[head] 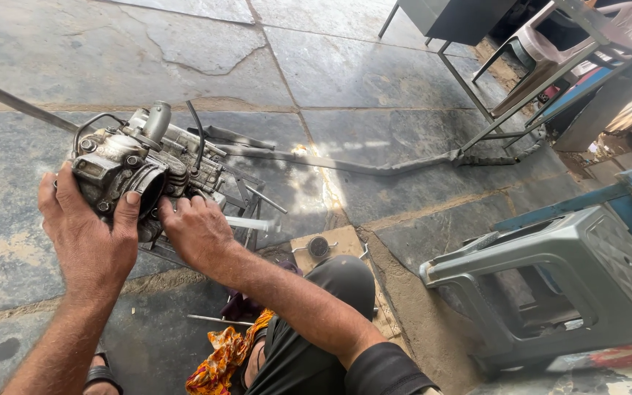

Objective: The recorder is repairing a motorcycle engine by adjusting internal components with hands and tools while sitting on the floor.

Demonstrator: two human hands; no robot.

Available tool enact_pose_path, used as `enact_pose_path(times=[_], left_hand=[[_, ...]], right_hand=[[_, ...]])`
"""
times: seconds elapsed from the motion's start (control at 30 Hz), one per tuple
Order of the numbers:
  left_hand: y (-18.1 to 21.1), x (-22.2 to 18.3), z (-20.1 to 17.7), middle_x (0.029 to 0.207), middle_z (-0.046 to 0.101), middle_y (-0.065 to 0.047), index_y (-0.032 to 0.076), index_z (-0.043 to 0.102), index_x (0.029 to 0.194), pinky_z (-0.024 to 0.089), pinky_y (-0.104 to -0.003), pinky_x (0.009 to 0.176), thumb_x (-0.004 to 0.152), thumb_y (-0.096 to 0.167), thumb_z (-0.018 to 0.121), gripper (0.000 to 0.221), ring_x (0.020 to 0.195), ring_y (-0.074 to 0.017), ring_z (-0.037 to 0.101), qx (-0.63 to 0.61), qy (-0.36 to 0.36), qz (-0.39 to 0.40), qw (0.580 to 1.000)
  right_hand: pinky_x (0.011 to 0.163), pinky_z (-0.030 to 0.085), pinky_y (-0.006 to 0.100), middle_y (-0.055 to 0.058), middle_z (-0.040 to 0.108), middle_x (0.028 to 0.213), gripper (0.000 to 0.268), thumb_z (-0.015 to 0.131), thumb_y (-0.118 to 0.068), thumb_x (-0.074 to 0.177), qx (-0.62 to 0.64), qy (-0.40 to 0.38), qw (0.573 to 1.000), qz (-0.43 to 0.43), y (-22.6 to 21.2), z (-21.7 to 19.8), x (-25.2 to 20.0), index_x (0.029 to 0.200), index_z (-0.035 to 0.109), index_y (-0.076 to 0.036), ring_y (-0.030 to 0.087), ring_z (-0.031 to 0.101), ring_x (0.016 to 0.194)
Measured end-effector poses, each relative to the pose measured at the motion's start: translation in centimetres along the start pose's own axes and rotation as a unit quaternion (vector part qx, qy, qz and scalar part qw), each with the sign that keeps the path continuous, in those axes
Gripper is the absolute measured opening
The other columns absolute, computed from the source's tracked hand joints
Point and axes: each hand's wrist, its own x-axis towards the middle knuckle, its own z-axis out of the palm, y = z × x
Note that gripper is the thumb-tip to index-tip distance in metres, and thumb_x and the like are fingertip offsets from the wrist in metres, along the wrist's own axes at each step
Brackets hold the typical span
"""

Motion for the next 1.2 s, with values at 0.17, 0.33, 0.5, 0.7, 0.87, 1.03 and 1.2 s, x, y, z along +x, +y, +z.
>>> enact_pose_path(times=[0.17, 0.33, 0.5, 0.7, 0.87, 1.03, 1.2], left_hand=[[0.2, 0.0, -0.1, 0.162, 0.02, -0.033, 0.003, 0.02, 0.169, 0.039, -0.07, 0.112, 0.109, 0.047, 0.069, 0.089, 0.147, -0.0523, 0.033, 0.006, -0.003, -0.001, 1.0], [0.3, 0.2, -0.2, 0.161, 0.02, -0.033, 0.004, 0.02, 0.168, 0.041, -0.069, 0.11, 0.107, 0.047, 0.067, 0.088, 0.146, -0.0525, 0.033, -0.003, -0.014, -0.02, 1.0], [0.6, 0.0, -0.4, 0.165, 0.021, -0.034, 0.001, 0.023, 0.168, 0.033, -0.069, 0.118, 0.107, 0.044, 0.072, 0.088, 0.151, -0.0556, 0.028, -0.009, 0.004, -0.001, 1.0], [-0.8, 0.1, 0.6, 0.163, 0.028, -0.028, 0.003, 0.024, 0.162, 0.026, -0.064, 0.132, 0.11, 0.037, 0.075, 0.081, 0.157, -0.0525, 0.027, -0.024, 0.051, 0.066, 0.996], [0.0, 0.4, 0.0, 0.164, 0.015, -0.033, 0.011, 0.021, 0.165, 0.035, -0.067, 0.117, 0.106, 0.048, 0.071, 0.086, 0.149, -0.0533, 0.028, -0.038, 0.014, -0.02, 0.999], [0.2, 0.3, 0.2, 0.162, 0.017, -0.033, 0.012, 0.02, 0.165, 0.037, -0.067, 0.116, 0.107, 0.052, 0.071, 0.087, 0.148, -0.0534, 0.028, -0.026, 0.015, -0.001, 1.0], [0.0, 0.3, 0.4, 0.162, 0.017, -0.033, 0.012, 0.021, 0.165, 0.038, -0.068, 0.117, 0.106, 0.053, 0.072, 0.088, 0.149, -0.0532, 0.029, -0.033, 0.021, 0.003, 0.999]], right_hand=[[0.046, 0.052, 0.03, 0.014, 0.066, 0.077, 0.049, 0.055, -0.001, 0.097, -0.053, -0.035, 0.998, 0.002, -2.2, 0.5, -1.3, 0.142, 0.049, 0.018, 0.018, 0.064, 0.061], [0.043, 0.053, 0.029, 0.015, 0.067, 0.075, 0.053, 0.048, -0.006, 0.102, 0.101, -0.12, 0.984, 0.089, -1.6, -2.6, 0.2, 0.15, 0.039, 0.015, 0.02, 0.065, 0.058], [0.06, 0.059, 0.036, 0.013, 0.07, 0.087, 0.051, 0.054, 0.001, 0.093, 0.122, -0.143, 0.98, 0.066, 1.8, -1.6, 1.0, 0.143, 0.057, -0.006, 0.021, 0.067, 0.071], [0.079, 0.054, 0.049, 0.022, 0.069, 0.093, 0.035, 0.063, -0.008, 0.093, 0.164, -0.038, 0.986, -0.002, 3.5, -1.6, 0.4, 0.126, 0.067, 0.0, 0.04, 0.067, 0.091], [0.081, 0.055, 0.048, 0.02, 0.071, 0.096, 0.034, 0.061, -0.002, 0.089, 0.234, -0.035, 0.971, 0.017, 3.3, -4.3, 0.6, 0.12, 0.074, -0.003, 0.037, 0.071, 0.092], [0.081, 0.057, 0.047, 0.018, 0.073, 0.093, 0.026, 0.067, -0.007, 0.09, 0.263, 0.029, 0.964, -0.005, 3.6, -4.2, 0.8, 0.114, 0.077, -0.004, 0.036, 0.073, 0.089], [0.076, 0.055, 0.049, 0.016, 0.071, 0.086, 0.025, 0.07, -0.009, 0.089, 0.19, -0.03, 0.981, -0.035, 3.1, -4.0, 1.8, 0.112, 0.081, -0.01, 0.034, 0.071, 0.084]])
